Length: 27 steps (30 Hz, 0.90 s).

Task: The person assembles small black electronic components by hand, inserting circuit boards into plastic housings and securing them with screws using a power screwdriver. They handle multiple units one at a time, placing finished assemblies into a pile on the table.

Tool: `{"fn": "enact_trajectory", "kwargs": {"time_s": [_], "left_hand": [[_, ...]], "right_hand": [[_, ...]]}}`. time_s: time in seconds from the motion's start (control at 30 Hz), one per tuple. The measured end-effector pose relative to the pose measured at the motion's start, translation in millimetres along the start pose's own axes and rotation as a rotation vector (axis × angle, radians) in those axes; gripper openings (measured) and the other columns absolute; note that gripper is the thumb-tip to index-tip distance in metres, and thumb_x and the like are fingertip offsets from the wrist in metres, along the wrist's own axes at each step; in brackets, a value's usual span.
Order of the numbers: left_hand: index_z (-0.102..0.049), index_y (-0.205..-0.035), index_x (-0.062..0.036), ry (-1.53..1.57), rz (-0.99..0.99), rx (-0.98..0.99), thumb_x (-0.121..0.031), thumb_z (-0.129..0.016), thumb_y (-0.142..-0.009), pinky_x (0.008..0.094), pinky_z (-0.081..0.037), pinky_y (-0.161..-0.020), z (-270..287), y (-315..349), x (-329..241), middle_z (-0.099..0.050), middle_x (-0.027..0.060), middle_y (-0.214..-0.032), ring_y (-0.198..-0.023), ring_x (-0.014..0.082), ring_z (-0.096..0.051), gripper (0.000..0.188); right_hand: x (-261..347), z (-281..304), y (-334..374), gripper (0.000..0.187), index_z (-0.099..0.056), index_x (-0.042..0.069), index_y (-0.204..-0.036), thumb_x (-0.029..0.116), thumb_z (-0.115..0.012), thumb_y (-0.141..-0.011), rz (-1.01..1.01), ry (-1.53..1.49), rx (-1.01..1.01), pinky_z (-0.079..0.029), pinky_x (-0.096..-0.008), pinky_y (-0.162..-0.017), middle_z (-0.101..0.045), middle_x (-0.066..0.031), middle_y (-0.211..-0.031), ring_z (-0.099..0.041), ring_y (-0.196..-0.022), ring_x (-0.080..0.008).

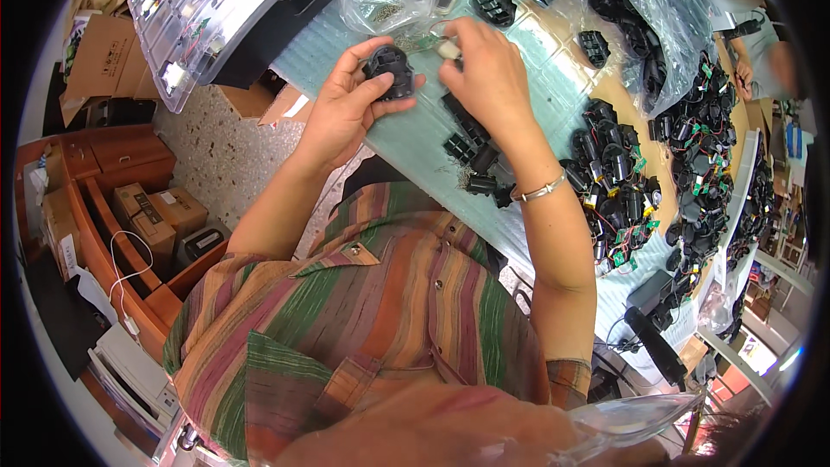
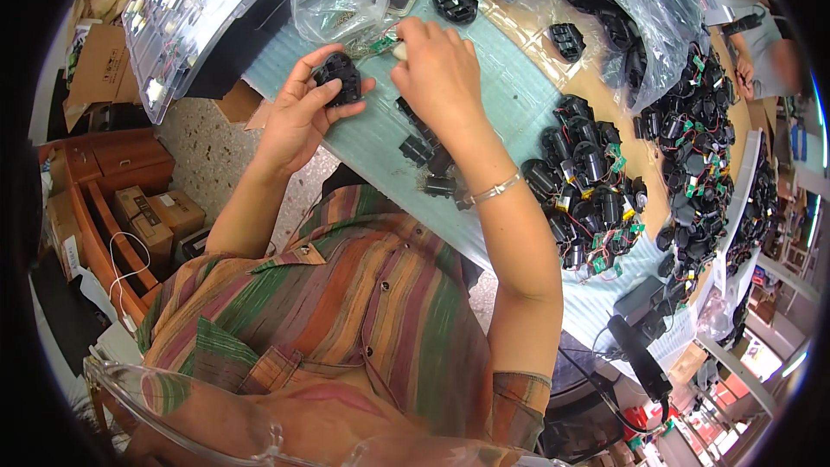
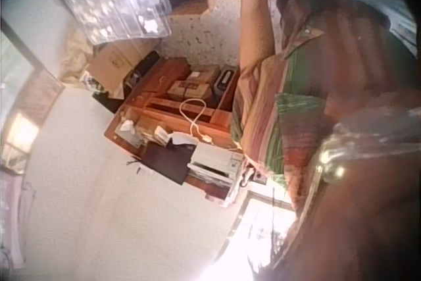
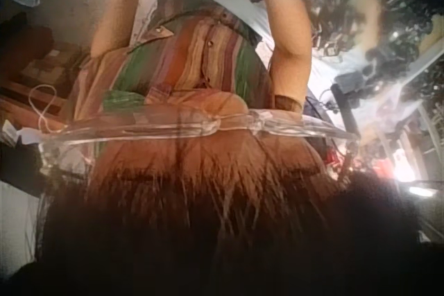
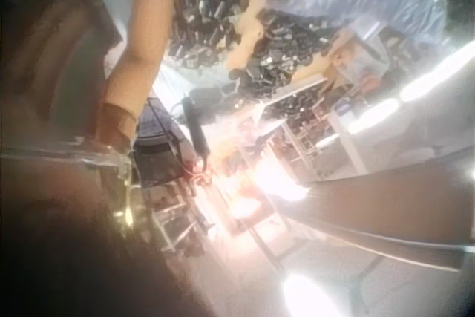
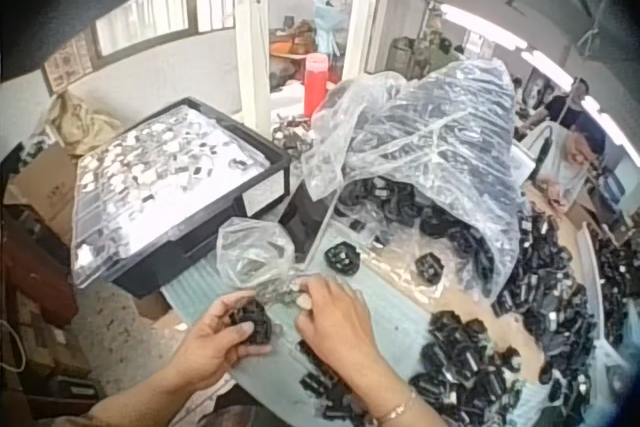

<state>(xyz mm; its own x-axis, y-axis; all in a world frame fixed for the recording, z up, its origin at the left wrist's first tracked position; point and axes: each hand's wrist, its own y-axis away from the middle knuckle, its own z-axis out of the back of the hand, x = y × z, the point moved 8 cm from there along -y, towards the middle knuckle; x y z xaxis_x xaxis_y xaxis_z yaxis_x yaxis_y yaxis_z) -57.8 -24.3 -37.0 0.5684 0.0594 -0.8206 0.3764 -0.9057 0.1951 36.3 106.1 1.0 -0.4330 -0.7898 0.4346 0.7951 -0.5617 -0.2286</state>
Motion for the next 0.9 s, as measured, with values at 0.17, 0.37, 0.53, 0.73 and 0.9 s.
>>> {"fn": "enact_trajectory", "kwargs": {"time_s": [0.17, 0.37, 0.53, 0.73, 0.9], "left_hand": [[-0.043, -0.134, -0.0047, -0.152, 0.028, 0.158, -0.001, -0.051, -0.095, 0.0349, -0.057, -0.088, -28.5, -4.6, 8.3, -0.049, 0.0145, -0.133, -0.115, 0.0294, -0.06, 0.04], [-0.044, -0.132, -0.0051, -0.324, -0.055, 0.381, 0.005, -0.048, -0.094, 0.0311, -0.056, -0.085, -82.4, -13.1, 20.7, -0.033, 0.0143, -0.149, -0.116, 0.0278, -0.061, 0.04], [-0.043, -0.132, -0.0057, -0.383, -0.087, 0.427, 0.005, -0.048, -0.094, 0.0293, -0.056, -0.082, -123.2, -28.5, 30.4, -0.043, 0.0146, -0.142, -0.116, 0.024, -0.06, 0.04], [-0.036, -0.14, -0.0055, -0.32, -0.115, 0.292, 0.006, -0.049, -0.093, 0.0334, -0.056, -0.087, -145.2, -44.6, 22.3, -0.057, 0.0108, -0.121, -0.11, 0.0221, -0.062, 0.05], [-0.035, -0.142, -0.0064, -0.1, -0.09, 0.34, -0.001, -0.039, -0.097, 0.0414, -0.051, -0.099, -158.4, -41.9, 32.6, -0.041, 0.0081, -0.136, -0.119, 0.0188, -0.052, 0.045]], "right_hand": [[-27.4, 45.4, 25.6, 0.032, -0.064, 0.007, -0.103, 0.006, -0.07, -0.072, -0.105, -0.494, -0.126, -0.05, -0.0323, -0.075, -0.061, -0.0073, -0.093, -0.059, -0.081, -0.0206], [-65.7, 80.0, 83.0, 0.026, -0.068, 0.002, -0.111, -0.002, -0.069, -0.085, -0.3, -1.123, -0.276, -0.048, -0.0235, -0.082, -0.062, -0.0004, -0.106, -0.056, -0.09, -0.0085], [-93.1, 89.2, 115.2, 0.035, -0.058, 0.003, -0.121, 0.0, -0.067, -0.088, -0.216, -1.331, -0.567, -0.049, -0.0292, -0.089, -0.061, -0.0042, -0.109, -0.058, -0.097, -0.0123], [-100.4, 99.0, 125.1, 0.041, -0.05, 0.004, -0.124, -0.004, -0.065, -0.087, -0.114, -1.44, -0.665, -0.049, -0.0357, -0.094, -0.058, -0.0071, -0.108, -0.057, -0.1, -0.0173], [-79.6, 109.4, 131.5, 0.039, -0.066, 0.003, -0.114, -0.002, -0.075, -0.077, -0.139, -0.7, -0.646, -0.047, -0.0283, -0.084, -0.064, -0.0073, -0.103, -0.061, -0.091, -0.0155]]}}
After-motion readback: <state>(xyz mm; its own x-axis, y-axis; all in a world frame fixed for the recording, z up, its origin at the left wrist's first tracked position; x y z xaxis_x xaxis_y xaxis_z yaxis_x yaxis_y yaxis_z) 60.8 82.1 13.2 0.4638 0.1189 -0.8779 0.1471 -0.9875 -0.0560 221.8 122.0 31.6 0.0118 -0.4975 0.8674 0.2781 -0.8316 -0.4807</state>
